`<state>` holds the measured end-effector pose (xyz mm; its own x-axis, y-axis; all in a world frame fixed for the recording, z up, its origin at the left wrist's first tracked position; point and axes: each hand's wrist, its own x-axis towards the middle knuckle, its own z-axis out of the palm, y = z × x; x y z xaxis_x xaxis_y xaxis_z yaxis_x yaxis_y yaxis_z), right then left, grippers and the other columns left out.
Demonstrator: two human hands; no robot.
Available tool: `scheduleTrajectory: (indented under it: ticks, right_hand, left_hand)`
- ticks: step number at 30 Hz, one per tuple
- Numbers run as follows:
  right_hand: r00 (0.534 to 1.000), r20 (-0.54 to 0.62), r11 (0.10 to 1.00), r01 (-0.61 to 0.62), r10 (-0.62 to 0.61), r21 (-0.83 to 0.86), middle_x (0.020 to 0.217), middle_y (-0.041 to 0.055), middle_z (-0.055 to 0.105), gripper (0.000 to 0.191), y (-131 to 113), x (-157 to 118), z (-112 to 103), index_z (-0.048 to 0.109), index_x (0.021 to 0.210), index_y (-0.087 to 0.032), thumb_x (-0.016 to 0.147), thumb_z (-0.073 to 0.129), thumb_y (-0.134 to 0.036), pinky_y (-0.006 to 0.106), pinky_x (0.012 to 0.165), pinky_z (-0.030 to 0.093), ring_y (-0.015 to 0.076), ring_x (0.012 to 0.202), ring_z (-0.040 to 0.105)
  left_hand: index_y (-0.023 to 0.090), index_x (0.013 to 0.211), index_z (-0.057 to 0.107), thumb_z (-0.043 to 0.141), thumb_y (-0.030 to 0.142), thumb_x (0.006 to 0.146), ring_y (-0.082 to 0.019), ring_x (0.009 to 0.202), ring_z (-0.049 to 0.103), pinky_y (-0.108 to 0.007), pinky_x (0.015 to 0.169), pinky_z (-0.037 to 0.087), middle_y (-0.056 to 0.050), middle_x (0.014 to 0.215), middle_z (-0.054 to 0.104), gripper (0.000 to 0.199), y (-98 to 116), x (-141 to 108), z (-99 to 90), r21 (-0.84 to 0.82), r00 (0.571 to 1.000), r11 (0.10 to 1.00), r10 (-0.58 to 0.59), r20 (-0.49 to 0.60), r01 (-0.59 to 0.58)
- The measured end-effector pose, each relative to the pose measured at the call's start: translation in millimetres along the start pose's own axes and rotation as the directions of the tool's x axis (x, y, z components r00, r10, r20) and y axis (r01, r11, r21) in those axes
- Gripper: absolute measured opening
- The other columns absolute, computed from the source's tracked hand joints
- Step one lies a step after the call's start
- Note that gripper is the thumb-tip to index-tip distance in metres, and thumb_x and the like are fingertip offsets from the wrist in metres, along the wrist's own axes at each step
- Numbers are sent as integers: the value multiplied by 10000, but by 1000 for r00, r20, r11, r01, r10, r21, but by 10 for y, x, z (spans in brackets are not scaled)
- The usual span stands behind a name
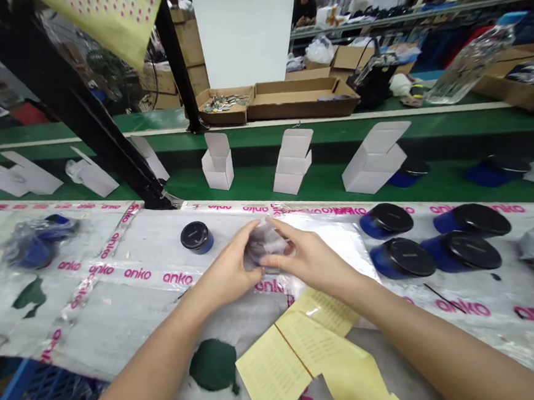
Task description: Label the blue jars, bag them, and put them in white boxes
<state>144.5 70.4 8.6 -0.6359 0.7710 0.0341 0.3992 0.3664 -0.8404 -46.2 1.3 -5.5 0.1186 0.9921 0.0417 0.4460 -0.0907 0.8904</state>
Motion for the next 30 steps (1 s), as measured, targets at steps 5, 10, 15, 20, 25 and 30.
scheduleTrajectory:
  ticks: [5, 10, 15, 20, 25, 30]
  right_hand:
    - [967, -34, 951, -240, 251, 193, 620, -21, 602, 504, -71, 298, 3, 581, 1234, -164, 918, 617, -554, 282, 515, 434, 188, 569, 597]
    - [971, 28, 938, -237, 238, 254, 532, -62, 526, 395, -129, 361, -28, 615, 1148, -178, 950, 557, -515, 257, 455, 397, 151, 461, 527]
    - [997, 80, 997, 9, -15, 82, 686, 5, 672, 182, -211, 325, -140, 739, 963, -205, 869, 669, -344, 319, 669, 492, 194, 684, 647]
    - [986, -80, 959, 124, -148, -253, 1229, 145, 684, 506, -292, 320, -83, 680, 1245, -211, 826, 726, -491, 405, 761, 546, 290, 932, 696]
    - [955, 264, 845, 249, -134, -473, 1050, 111, 715, 323, -433, 516, 8, 706, 1103, -206, 794, 770, -275, 351, 683, 512, 270, 844, 690]
    - [966, 63, 837, 249, -251, -486, 1025, 91, 671, 269, -851, 1261, -152, 686, 1105, -226, 903, 665, -402, 356, 756, 502, 264, 892, 651]
  left_hand:
    - [247, 1527, 326, 655, 335, 921, -317, 1213, 666, -529, 1032, 556, -185, 1576, 436, 695, -4, 7, 59, -111, 977, 992, -76, -199, 55]
    - [202, 1234, 638, 560, 265, 976, -301, 1320, 602, -537, 1135, 481, -127, 1373, 658, 276, -24, 31, 17, 185, 938, 981, 118, -325, -60]
    - [215, 1139, 703, 474, 184, 994, -246, 1122, 715, -391, 855, 643, -104, 1367, 665, 273, 55, 17, -50, 206, 877, 973, 183, -444, -99]
    - [212, 1093, 694, 489, 151, 986, -199, 915, 739, -364, 826, 625, -65, 1074, 750, 239, 128, 11, -71, 168, 864, 982, 154, -479, -82]
    - [229, 1160, 669, 533, 202, 994, -175, 887, 711, -293, 686, 587, -78, 1187, 709, 216, 160, -45, -165, 147, 767, 972, 236, -597, -185]
    - [226, 1093, 667, 568, 241, 989, -165, 905, 657, -293, 749, 540, -63, 1097, 688, 144, 119, -36, -405, 231, 545, 953, 300, -782, -194]
